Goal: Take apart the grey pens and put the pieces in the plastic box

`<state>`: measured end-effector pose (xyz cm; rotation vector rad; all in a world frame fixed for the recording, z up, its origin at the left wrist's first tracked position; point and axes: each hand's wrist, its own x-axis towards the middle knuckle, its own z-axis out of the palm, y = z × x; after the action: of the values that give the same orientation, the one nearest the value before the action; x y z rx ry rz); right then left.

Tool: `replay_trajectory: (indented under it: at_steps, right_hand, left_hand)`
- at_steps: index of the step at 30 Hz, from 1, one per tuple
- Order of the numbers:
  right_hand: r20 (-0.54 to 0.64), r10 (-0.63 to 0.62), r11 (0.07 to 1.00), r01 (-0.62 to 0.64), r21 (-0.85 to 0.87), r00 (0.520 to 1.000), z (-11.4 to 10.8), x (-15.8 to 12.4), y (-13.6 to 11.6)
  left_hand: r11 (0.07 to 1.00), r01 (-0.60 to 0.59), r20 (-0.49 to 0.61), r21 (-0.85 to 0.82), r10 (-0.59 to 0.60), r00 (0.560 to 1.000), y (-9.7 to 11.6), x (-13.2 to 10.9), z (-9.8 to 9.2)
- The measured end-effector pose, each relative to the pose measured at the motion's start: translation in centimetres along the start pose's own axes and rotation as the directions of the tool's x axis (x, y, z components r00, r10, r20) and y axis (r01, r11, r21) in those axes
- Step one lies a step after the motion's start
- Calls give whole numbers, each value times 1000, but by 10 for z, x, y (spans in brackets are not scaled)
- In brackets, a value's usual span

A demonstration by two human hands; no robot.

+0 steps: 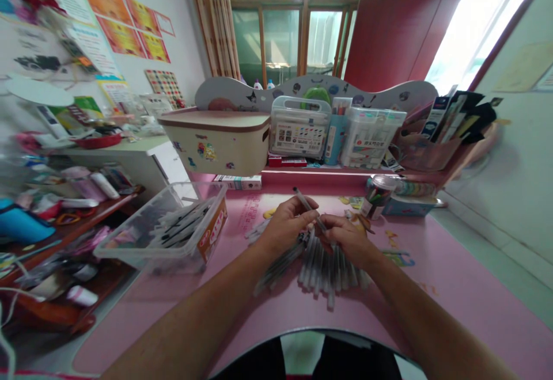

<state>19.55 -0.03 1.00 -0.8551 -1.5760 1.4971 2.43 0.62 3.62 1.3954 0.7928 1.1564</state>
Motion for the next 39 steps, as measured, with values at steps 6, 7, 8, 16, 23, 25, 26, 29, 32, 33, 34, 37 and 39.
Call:
replay_trajectory:
  at_steps: [6, 7, 8, 16, 23, 25, 26, 29, 32, 33, 34, 37, 39]
  right_hand:
    - [80, 132, 984, -141, 106, 988, -1, 1, 9]
    - [80, 143, 980, -153, 129, 986, -2, 1, 11]
    - [80, 159, 976, -169, 141, 984, -2, 1, 12]
    - [-13, -57, 931, 48, -361, 998, 5, 2, 0]
    - [-100, -278, 727, 141, -672, 955, 17, 1, -1]
    - [-97, -287, 760, 165, -628, 953, 17, 1, -1]
    - [-87, -274, 795, 175, -581, 958, 15, 1, -2]
    - [-38, -128, 927, 106, -360, 991, 9, 1, -2]
    - [47, 26, 984, -17, -177, 999, 3, 1, -1]
    - [62, 57, 989, -48, -137, 996, 2, 0, -1]
    - [68, 82, 992, -75, -102, 994, 1, 0, 0]
    - [41, 129, 990, -126, -57, 991, 2, 0, 3]
    - [-8, 69, 987, -70, -144, 998, 5, 1, 4]
  left_hand:
    - [999, 19, 2, -35, -19, 1000, -8, 0, -4]
    - [999, 20, -10, -33, -20, 1000, -10, 0, -4]
    - [999, 22, -24, -33, -23, 999, -12, 1, -5]
    - [989, 32, -176, -145, -57, 983, -15, -2, 0]
    - [979, 31, -243, -201, -81, 967, -13, -6, 5]
    - [984, 16, -227, -177, -56, 972, -13, -6, 4]
    - [988, 8, -205, -157, -40, 978, -13, -5, 3]
    - [996, -18, -115, -83, 8, 993, -12, -4, -2]
    - [998, -6, -7, -62, 5, 1000, -12, -3, -6]
    - [997, 10, 32, -71, -8, 999, -12, -3, -7]
    - [996, 27, 62, -85, -22, 998, -13, -2, -7]
    - [993, 34, 40, -113, -29, 999, -15, -1, -8]
    - [994, 19, -26, -112, -22, 999, -16, 0, -7]
